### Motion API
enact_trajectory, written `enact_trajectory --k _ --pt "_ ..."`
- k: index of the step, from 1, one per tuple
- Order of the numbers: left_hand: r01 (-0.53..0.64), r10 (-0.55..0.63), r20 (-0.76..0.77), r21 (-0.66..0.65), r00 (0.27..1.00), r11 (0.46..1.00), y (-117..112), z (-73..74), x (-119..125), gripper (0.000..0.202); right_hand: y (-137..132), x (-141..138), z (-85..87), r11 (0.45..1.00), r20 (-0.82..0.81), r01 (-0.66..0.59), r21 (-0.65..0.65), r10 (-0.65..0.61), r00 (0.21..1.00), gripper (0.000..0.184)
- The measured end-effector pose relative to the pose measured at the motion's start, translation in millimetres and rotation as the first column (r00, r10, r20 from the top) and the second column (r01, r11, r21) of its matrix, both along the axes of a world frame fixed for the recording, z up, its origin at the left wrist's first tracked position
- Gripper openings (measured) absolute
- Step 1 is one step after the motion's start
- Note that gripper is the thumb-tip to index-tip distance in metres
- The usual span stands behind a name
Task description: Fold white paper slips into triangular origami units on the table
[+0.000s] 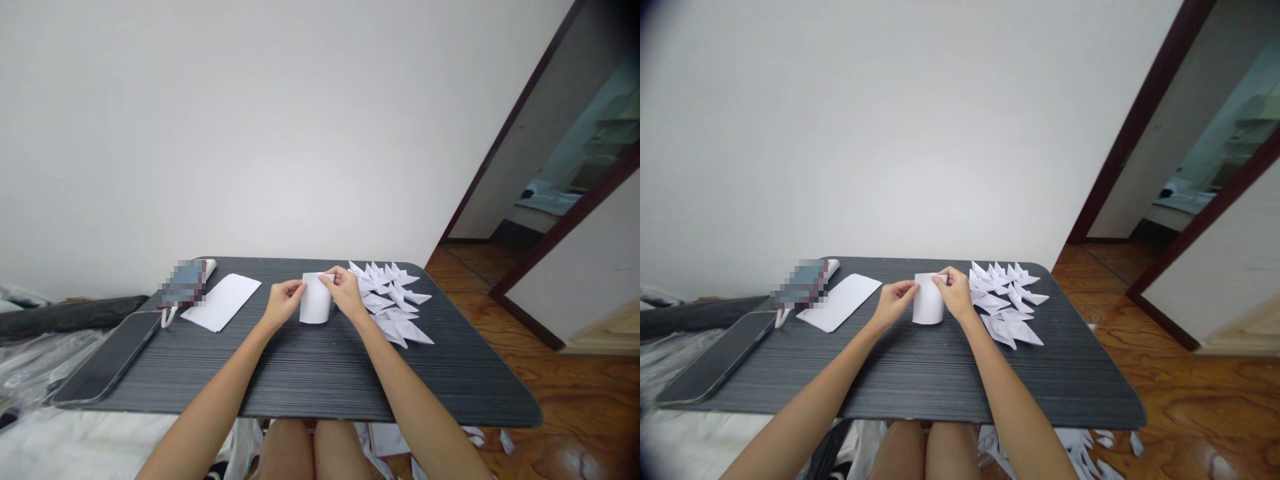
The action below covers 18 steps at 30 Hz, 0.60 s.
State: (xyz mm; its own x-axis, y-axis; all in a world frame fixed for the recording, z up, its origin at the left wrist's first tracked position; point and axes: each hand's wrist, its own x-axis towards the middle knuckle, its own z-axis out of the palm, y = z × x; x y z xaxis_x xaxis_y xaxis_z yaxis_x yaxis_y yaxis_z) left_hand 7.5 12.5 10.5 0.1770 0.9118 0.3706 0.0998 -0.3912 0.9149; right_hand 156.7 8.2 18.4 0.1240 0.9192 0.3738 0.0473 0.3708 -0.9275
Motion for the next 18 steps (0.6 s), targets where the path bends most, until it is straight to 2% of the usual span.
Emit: enact_trajectory --k 4,8,14,18 --pt "0.012 -0.011 0.023 -0.032 1.000 0.999 2 -1.4 -1 0.027 -2 0 2.9 0.999 -0.044 -0.013 -0.037 0.011 0.999 0.022" --pt "0.005 0.001 0.075 -0.081 0.997 0.997 4 -1.7 -3 0.027 -3 3 3.9 0.981 -0.156 -0.117 -0.153 0.093 0.983 0.033" --pt "0.034 -0.014 0.122 -0.165 0.992 0.986 6 2.4 -5 0.028 0 10 0.9 0.951 -0.222 -0.195 -0.239 0.142 0.965 0.028" --pt "-0.011 0.047 0.187 -0.189 0.981 0.982 8 4.9 -7 0.028 -3 9 3.1 0.901 -0.214 -0.281 -0.330 0.218 0.952 0.026"
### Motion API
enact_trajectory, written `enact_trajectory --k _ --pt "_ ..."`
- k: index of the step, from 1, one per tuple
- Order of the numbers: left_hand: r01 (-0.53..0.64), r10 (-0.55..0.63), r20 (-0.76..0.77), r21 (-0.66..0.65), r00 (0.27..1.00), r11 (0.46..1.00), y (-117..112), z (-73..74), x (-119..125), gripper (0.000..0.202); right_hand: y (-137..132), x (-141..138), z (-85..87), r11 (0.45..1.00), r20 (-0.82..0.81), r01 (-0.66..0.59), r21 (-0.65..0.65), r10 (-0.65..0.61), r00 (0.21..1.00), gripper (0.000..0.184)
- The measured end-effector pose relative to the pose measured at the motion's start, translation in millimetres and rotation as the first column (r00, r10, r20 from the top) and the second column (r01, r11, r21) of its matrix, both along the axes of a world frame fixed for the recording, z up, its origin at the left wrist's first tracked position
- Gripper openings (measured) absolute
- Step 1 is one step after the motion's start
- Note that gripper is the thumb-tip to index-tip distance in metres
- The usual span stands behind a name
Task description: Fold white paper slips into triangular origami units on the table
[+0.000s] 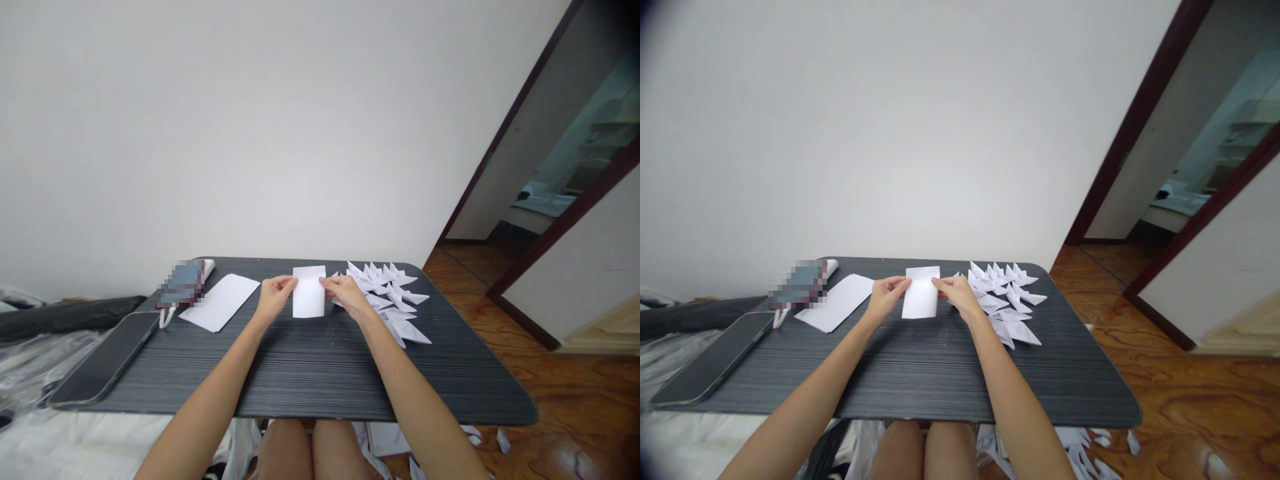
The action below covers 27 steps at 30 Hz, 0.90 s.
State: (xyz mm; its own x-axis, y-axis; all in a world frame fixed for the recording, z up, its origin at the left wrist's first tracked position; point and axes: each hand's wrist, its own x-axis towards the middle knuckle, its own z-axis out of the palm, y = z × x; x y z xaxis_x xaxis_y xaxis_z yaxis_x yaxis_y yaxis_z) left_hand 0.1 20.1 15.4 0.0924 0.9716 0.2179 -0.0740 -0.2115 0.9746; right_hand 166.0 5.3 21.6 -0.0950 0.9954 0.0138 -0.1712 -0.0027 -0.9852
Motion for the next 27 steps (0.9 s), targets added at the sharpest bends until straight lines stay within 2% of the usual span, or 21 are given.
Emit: enact_trajectory --k 4,10,18,21,24,25,27 --pt "-0.027 0.027 0.022 -0.020 0.999 0.999 2 0.1 -1 0.028 -2 -3 1.3 0.999 0.022 0.040 -0.001 -0.040 0.999 0.023" --pt "-0.124 0.124 0.042 0.000 0.991 0.992 6 -2.5 -2 0.027 -5 -4 1.0 0.999 0.047 -0.025 -0.037 0.027 0.999 0.025" --pt "-0.226 0.223 0.090 0.020 0.971 0.974 10 -2.6 -9 0.029 -13 -9 11.3 0.989 0.132 -0.137 -0.064 0.144 0.981 0.021" --pt "-0.245 0.243 0.062 0.035 0.968 0.969 10 -1.1 -10 0.029 -15 -6 11.8 0.961 0.149 -0.259 -0.093 0.271 0.951 0.022" --pt "-0.261 0.258 0.064 0.046 0.964 0.964 10 0.4 -12 0.029 -15 2 11.3 0.895 0.176 -0.419 -0.154 0.442 0.880 0.025" --pt "-0.268 0.265 0.075 0.041 0.961 0.962 10 0.6 -12 0.030 -15 5 11.1 0.881 0.174 -0.443 -0.163 0.468 0.866 0.027" --pt "-0.256 0.253 0.085 0.029 0.964 0.966 10 0.6 -12 0.031 -13 9 10.7 0.900 0.152 -0.420 -0.119 0.434 0.888 0.030"
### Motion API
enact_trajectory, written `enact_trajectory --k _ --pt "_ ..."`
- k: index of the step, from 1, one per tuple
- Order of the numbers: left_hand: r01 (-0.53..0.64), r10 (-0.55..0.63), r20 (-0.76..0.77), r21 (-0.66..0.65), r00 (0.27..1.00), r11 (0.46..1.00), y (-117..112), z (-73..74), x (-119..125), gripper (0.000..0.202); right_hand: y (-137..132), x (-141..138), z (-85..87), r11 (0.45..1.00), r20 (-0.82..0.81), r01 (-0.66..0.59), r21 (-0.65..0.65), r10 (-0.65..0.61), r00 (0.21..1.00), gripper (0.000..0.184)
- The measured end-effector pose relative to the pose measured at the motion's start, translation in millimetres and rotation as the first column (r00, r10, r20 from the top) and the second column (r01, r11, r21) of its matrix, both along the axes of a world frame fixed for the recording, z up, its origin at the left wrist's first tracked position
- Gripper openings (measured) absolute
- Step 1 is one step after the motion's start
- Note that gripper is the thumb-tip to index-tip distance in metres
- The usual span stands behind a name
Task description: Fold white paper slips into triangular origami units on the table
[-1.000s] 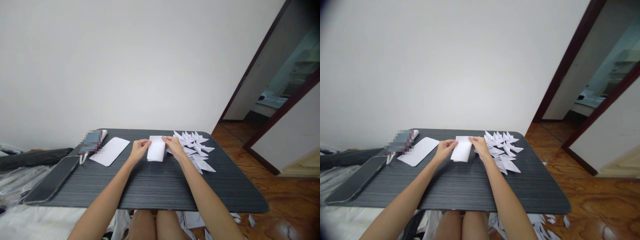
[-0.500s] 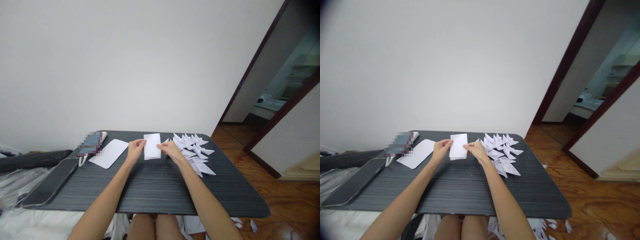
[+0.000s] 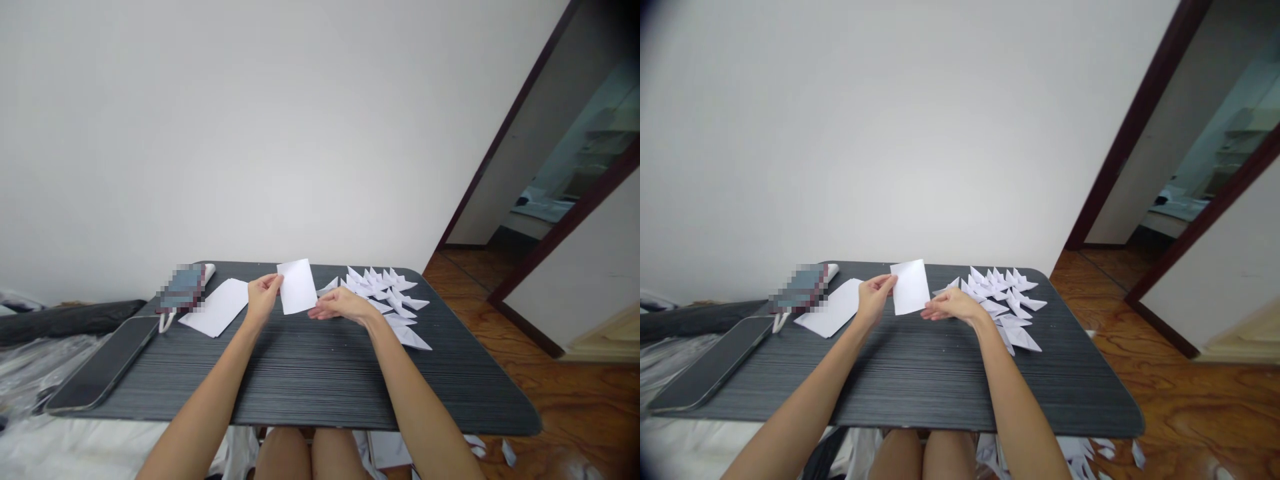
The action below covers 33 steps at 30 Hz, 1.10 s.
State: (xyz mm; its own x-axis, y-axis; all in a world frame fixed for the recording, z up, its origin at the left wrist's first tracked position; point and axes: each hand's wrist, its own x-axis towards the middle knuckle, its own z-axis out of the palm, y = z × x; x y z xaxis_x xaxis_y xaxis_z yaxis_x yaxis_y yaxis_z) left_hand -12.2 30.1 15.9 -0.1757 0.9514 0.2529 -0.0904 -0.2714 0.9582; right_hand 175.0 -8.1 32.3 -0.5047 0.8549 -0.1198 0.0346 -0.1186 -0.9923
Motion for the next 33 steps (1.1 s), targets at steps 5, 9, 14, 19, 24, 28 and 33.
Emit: enact_trajectory --k 5,9,14,19,24,28,33 --pt "0.208 -0.208 -0.081 -0.012 0.975 0.978 -6 0.7 5 0.030 8 -2 -5.6 0.960 -0.066 0.230 0.159 -0.223 0.973 0.030" --pt "0.323 -0.325 -0.142 -0.034 0.935 0.946 -12 3.3 7 0.028 14 -3 -12.9 0.909 -0.061 0.371 0.191 -0.366 0.929 0.029" --pt "0.388 -0.386 -0.170 -0.020 0.907 0.921 -11 4.9 4 0.024 15 -3 -11.4 0.931 -0.194 0.332 0.152 -0.301 0.934 0.023" --pt "0.459 -0.459 0.008 0.024 0.888 0.888 -11 7.8 -1 0.018 10 -3 -5.4 0.950 -0.385 0.290 0.115 -0.226 0.895 0.014" --pt "0.540 -0.541 0.019 0.059 0.840 0.840 -14 9.9 -2 0.011 9 -2 -4.9 0.939 -0.413 0.309 0.150 -0.225 0.883 0.007" --pt "0.441 -0.437 -0.064 0.077 0.897 0.894 -15 10.7 0 0.017 7 -6 -1.6 0.927 -0.482 0.333 0.174 -0.215 0.849 0.026" --pt "0.428 -0.380 -0.286 0.127 0.879 0.895 -17 8.5 4 0.022 13 -8 -4.8 0.847 -0.396 0.469 0.250 -0.353 0.848 0.052"
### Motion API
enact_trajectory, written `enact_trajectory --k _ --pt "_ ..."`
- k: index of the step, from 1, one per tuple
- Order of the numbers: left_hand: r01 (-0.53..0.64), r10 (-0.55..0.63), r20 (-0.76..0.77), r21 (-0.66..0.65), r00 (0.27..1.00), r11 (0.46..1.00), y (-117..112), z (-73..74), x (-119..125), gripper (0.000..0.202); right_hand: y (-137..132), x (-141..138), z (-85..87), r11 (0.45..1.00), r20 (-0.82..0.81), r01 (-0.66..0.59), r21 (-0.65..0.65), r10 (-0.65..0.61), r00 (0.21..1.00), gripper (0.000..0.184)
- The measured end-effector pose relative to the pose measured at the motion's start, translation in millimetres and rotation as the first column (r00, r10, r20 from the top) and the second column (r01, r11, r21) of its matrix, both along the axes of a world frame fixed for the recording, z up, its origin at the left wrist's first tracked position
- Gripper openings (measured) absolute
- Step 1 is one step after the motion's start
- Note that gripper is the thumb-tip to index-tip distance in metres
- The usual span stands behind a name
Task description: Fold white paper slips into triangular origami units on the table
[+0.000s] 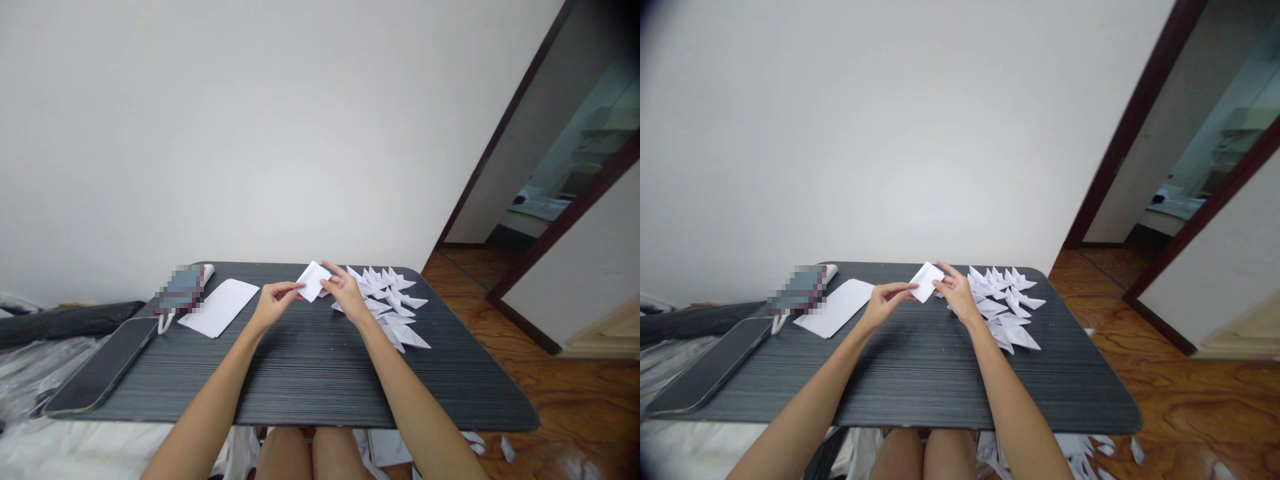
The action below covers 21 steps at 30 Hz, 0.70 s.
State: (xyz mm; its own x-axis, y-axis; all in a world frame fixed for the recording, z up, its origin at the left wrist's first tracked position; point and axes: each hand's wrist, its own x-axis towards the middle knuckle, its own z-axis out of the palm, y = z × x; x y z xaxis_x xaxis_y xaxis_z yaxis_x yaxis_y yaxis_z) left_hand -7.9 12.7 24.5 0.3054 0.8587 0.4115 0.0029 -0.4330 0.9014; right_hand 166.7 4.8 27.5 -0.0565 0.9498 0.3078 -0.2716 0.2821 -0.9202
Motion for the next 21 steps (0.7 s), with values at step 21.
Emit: enact_trajectory --k 21 --pt "-0.078 0.094 -0.116 0.132 0.989 0.988 4 -6.3 4 0.021 -3 -2 -2.6 0.979 0.326 0.073 0.191 -0.133 0.936 0.016"
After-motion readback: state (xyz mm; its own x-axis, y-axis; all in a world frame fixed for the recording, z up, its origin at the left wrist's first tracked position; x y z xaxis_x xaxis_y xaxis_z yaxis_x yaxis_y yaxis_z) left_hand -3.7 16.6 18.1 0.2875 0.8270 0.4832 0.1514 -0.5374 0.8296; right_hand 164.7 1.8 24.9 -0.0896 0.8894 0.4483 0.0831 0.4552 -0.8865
